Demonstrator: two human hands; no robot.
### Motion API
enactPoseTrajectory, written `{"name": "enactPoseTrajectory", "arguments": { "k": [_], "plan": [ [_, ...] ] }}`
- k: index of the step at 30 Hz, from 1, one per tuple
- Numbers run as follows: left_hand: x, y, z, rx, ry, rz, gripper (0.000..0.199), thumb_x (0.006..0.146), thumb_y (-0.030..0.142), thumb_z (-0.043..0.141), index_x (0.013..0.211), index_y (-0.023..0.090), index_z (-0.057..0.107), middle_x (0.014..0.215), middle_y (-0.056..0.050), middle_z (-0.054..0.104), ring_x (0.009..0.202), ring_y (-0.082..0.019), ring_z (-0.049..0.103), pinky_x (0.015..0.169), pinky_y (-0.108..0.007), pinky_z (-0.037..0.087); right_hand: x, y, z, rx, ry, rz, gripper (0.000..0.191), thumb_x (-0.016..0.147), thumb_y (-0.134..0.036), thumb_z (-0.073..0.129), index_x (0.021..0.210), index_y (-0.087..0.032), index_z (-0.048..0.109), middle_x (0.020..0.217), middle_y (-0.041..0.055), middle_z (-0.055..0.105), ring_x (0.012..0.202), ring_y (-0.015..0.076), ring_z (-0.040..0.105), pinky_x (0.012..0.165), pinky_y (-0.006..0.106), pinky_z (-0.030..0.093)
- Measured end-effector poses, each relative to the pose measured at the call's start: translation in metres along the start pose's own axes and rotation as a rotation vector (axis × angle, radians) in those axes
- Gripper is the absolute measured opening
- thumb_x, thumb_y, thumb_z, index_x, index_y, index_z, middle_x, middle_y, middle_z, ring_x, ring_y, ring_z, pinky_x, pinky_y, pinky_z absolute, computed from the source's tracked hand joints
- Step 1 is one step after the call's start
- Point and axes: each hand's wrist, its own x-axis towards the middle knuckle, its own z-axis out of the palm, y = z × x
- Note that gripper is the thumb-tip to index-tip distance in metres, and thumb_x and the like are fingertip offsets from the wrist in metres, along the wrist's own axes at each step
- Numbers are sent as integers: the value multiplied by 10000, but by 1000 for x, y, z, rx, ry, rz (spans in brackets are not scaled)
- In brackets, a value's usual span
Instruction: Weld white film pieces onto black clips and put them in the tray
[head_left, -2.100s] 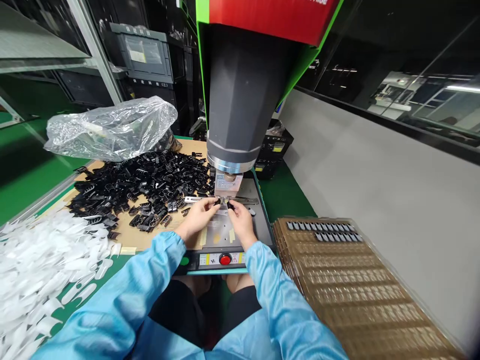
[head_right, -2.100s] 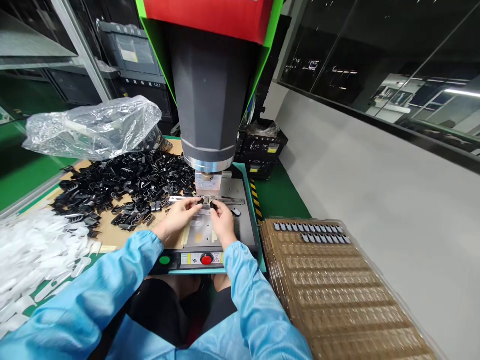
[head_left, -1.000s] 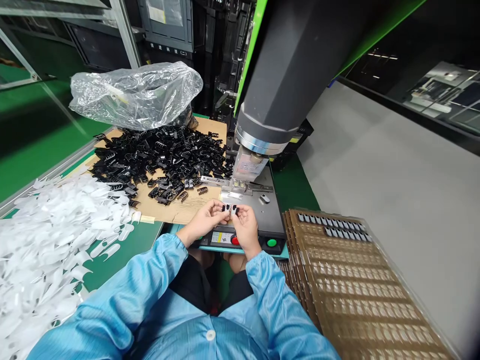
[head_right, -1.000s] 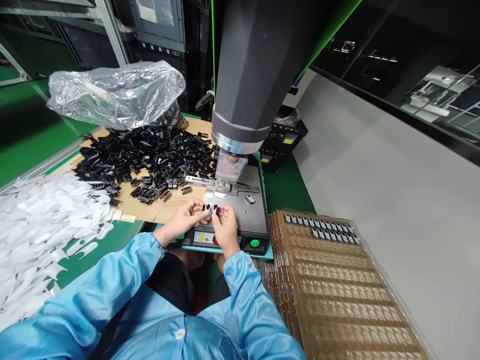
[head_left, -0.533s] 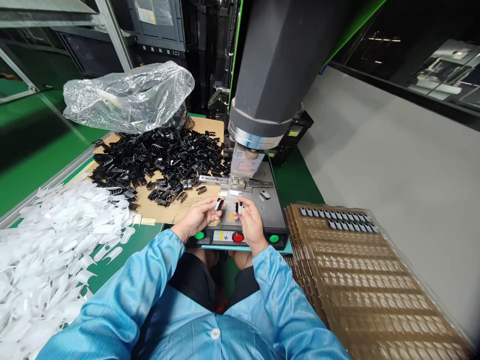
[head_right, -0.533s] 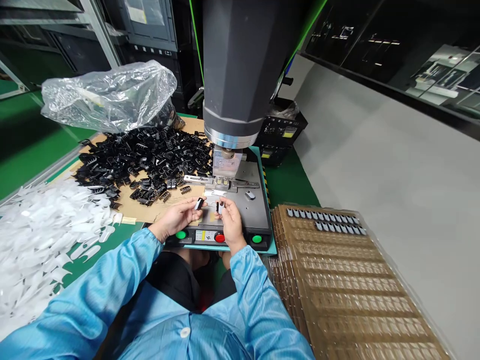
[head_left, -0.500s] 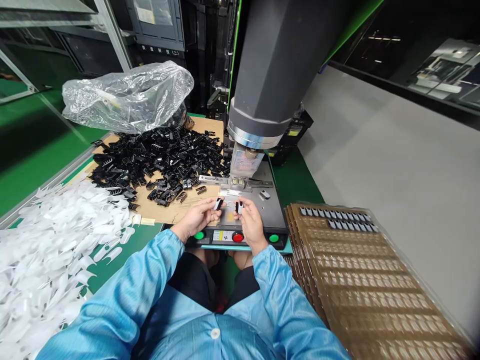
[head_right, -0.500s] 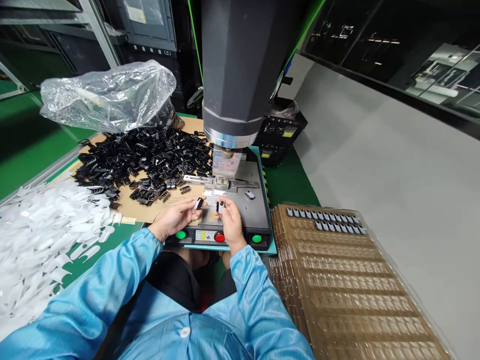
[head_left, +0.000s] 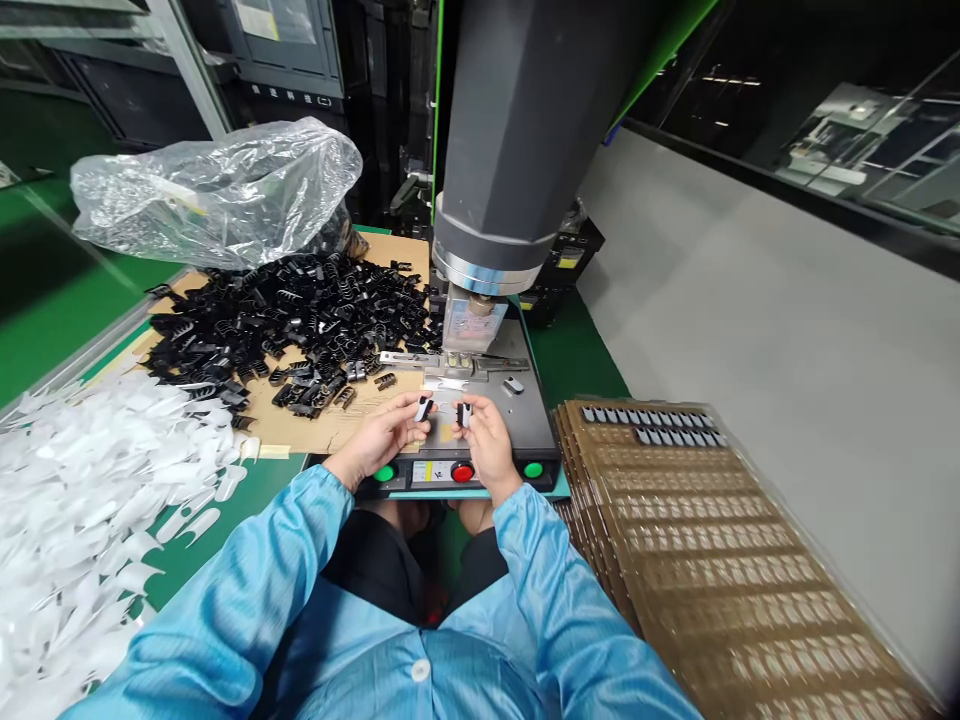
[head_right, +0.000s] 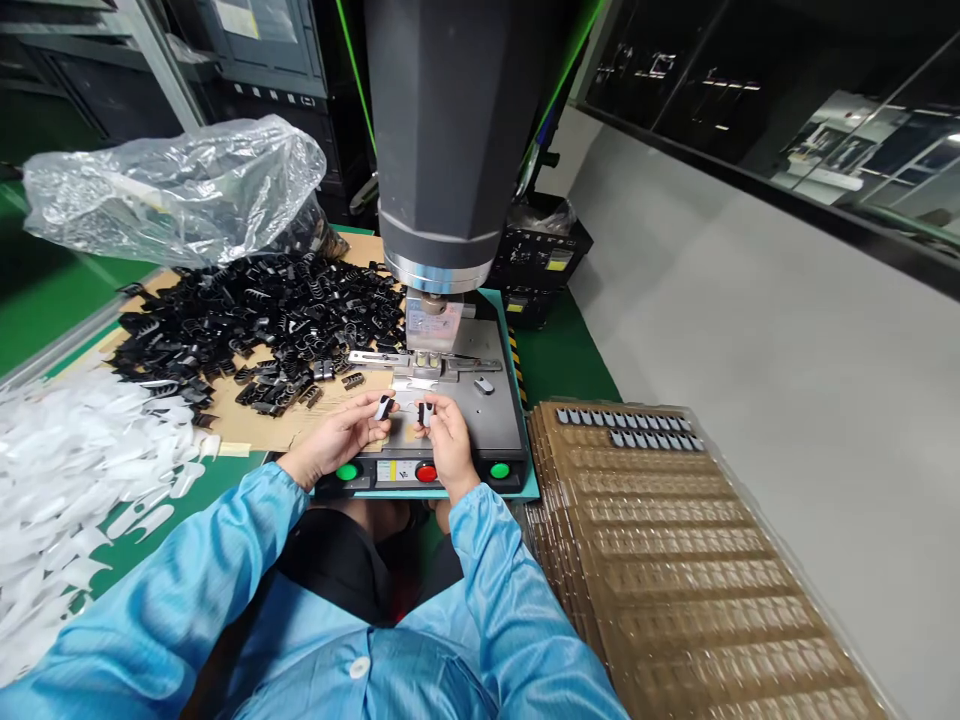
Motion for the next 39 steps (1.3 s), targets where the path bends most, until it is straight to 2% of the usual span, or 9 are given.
{"name": "enactPoseTrajectory", "arguments": {
  "k": [4,8,12,16,20,24,27,30,39],
  "plan": [
    [-5,-6,4,135,48,27,454,806,332,922,1170,201,686,998,-42,762,862,-198,788,820,-317,668,-11,1,11,-396,-1,-120,252,846,-270,626,1077,-264,526,961,-8,617,811,168,608,770,314,545],
    [-7,-10,2,260,34,51,403,770,375,951,1001,200,671,924,-14,760,812,-162,765,783,-269,652,-21,-5,31,-827,-51,-187,351,846,-282,693,1153,-262,523,1086,35,621,965,219,626,904,381,551],
    [-9,-11,1,268,31,30,401,782,441,933,956,204,660,898,-11,757,817,-182,771,817,-318,662,-23,-26,33,-913,-75,-232,265,894,-266,670,1130,-261,550,1106,53,648,1066,244,643,968,401,544],
    [-12,-11,4,274,29,44,396,819,486,891,983,196,677,1183,-75,760,1035,-285,794,957,-464,661,-30,-62,9,-871,-17,-300,269,848,-241,676,1101,-257,587,1095,44,661,1050,238,651,963,381,548],
    [-13,-10,5,289,33,30,402,843,518,861,991,178,704,1163,-95,760,1094,-305,779,989,-474,654,-33,-97,-47,-863,201,-365,246,877,-279,670,1117,-253,621,1084,43,668,967,218,639,894,347,537],
    [-12,-12,2,291,52,16,380,843,499,866,962,171,717,1102,-80,761,1062,-267,780,1009,-422,647,-22,-121,-150,-933,646,-331,240,923,-327,621,1137,-219,614,1072,60,686,928,207,626,878,327,526],
    [-11,-13,1,291,55,13,380,835,505,873,953,175,727,1073,-75,760,1049,-259,779,999,-405,651,-16,-128,-232,-1213,917,-15,237,912,-287,592,1123,-187,630,1128,96,709,1008,225,653,957,335,511],
    [-11,-14,1,270,64,20,380,826,516,877,934,183,726,1079,-70,762,1043,-263,778,993,-423,655,-19,-125,-289,-1372,998,259,256,896,-289,627,1127,-184,653,1146,127,724,1054,261,675,964,356,512],
    [-12,-14,2,266,95,21,363,814,499,887,927,198,720,1080,-61,772,1046,-276,783,1014,-455,647,-21,-101,-326,-1473,924,422,300,847,-295,722,1120,-189,659,1179,154,724,1024,273,697,896,364,525]
  ]
}}
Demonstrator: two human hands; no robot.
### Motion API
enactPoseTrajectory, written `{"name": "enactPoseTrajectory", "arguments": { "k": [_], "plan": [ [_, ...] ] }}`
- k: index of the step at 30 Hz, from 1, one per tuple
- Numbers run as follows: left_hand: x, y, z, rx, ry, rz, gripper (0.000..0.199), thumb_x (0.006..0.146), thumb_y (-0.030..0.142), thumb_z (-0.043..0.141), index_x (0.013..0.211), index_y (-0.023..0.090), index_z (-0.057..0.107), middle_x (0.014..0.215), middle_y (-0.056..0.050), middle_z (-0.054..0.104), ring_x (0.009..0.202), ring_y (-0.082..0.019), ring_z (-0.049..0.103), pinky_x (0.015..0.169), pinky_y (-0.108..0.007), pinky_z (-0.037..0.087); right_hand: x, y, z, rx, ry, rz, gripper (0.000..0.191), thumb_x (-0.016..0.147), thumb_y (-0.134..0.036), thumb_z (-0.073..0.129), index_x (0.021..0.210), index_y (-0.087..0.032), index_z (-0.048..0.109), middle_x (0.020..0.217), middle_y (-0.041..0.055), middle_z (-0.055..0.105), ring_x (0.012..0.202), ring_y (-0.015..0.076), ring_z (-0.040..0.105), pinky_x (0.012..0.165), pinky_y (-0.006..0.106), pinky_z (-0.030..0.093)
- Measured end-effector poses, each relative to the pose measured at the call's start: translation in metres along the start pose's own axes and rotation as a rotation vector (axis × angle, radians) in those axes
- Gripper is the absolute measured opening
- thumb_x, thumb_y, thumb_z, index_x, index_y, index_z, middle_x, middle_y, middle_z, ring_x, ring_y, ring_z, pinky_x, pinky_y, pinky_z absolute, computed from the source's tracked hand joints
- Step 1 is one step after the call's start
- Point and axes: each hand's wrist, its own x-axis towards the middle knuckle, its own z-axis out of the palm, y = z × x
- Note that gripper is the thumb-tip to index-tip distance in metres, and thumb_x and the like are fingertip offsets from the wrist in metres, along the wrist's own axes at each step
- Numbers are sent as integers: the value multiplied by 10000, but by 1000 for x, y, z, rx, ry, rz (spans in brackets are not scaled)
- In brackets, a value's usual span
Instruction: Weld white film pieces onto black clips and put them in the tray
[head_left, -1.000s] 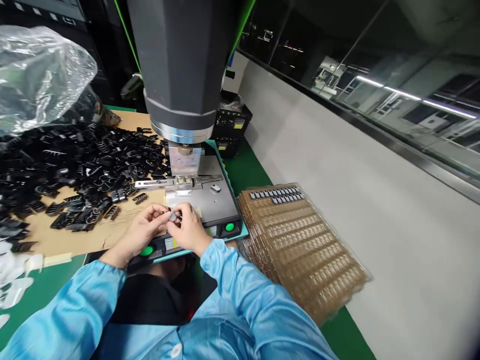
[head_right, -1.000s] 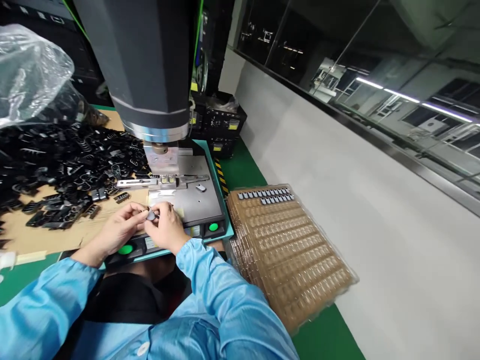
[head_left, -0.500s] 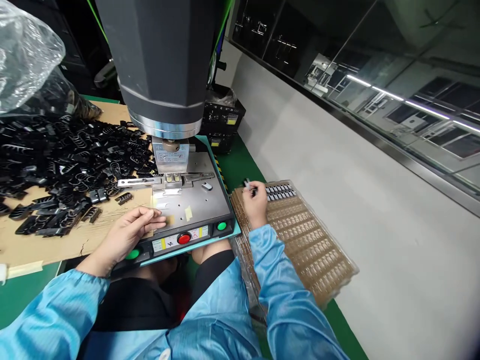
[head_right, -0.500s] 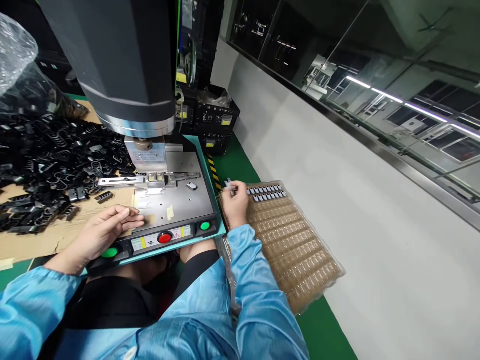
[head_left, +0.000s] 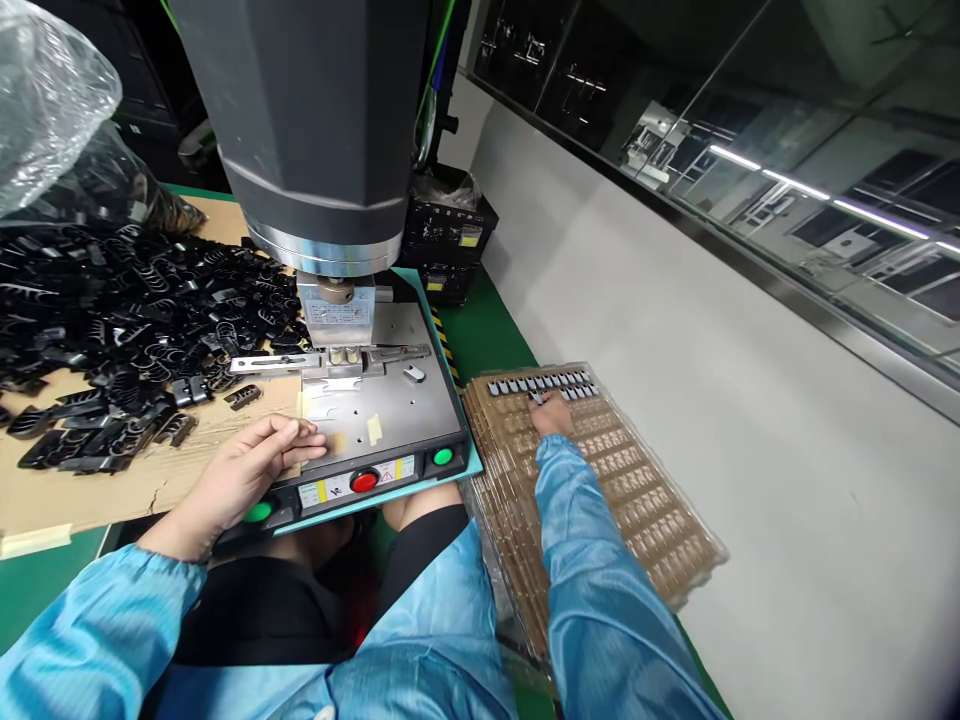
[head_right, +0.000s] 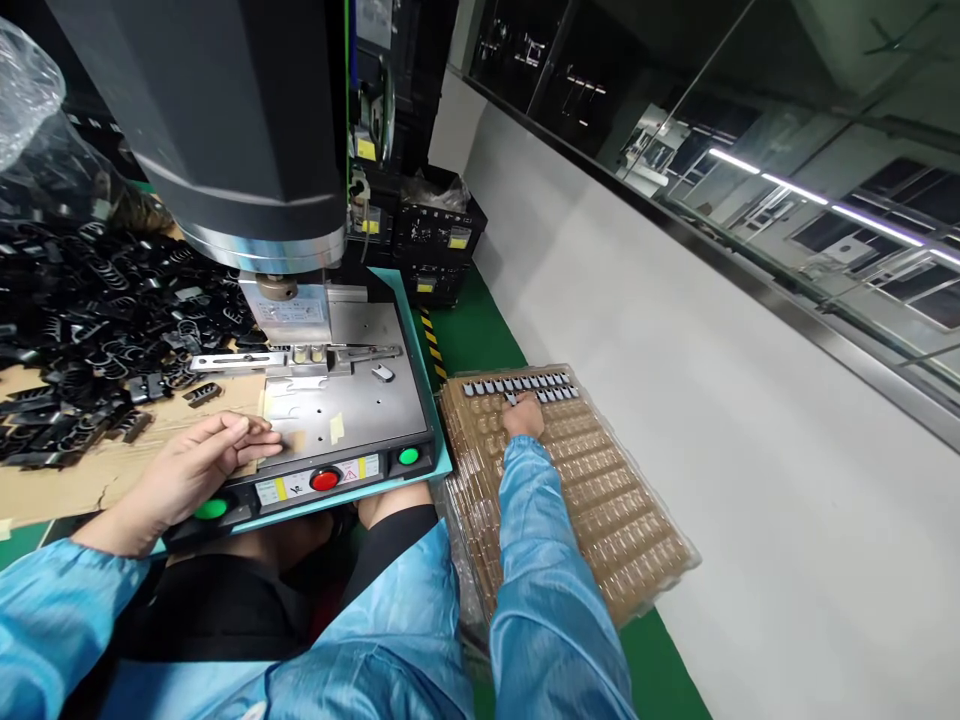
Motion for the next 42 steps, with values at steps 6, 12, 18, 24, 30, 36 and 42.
{"name": "enactPoseTrajectory", "arguments": {
  "k": [6,12,18,24,30,36,42],
  "plan": [
    [-1,4,4,28,3,-6,417,795,543,892,910,178,726,1033,-81,770,1012,-268,786,992,-427,654,2,1,6,-23,-28,-21,286,888,-316,708,1136,-191,637,1108,134,718,1003,271,687,906,366,516],
    [-1,5,5,22,12,-8,433,781,555,901,917,177,737,1021,-88,772,1006,-273,786,983,-434,658,-1,-2,3,-7,28,-37,336,928,-322,631,1219,-158,597,1311,190,592,1060,281,634,940,383,503],
    [-1,2,3,37,-4,-9,427,792,566,889,939,190,750,1010,-82,776,1009,-269,787,987,-421,655,-7,-10,-1,-8,48,-143,382,894,-162,590,1275,-142,603,1372,208,552,1164,302,602,1022,379,469],
    [0,3,2,47,-11,1,403,816,557,874,944,194,754,1022,-90,782,1014,-273,785,1007,-446,649,-13,-18,11,-86,-10,-293,382,900,-159,640,1282,-148,639,1208,149,705,1187,292,617,1043,355,453],
    [0,2,2,26,-18,-11,375,838,521,866,954,184,750,1021,-90,778,1015,-278,784,1012,-464,646,-14,-19,17,-80,-14,-277,363,907,-168,639,1269,-132,649,1197,158,731,1170,278,646,1027,340,465],
    [1,1,4,40,-34,23,393,841,535,868,943,178,739,1017,-90,780,1010,-263,786,992,-425,638,-16,-23,11,-21,4,-285,369,873,-164,637,1238,-120,663,1181,168,741,1155,285,657,1047,375,477],
    [3,9,11,146,-84,45,500,826,647,841,927,175,712,1015,-84,778,952,-234,776,950,-398,616,-38,-68,17,329,153,-535,297,881,-305,606,1121,-149,685,1050,130,732,942,269,658,937,422,527]
  ]
}}
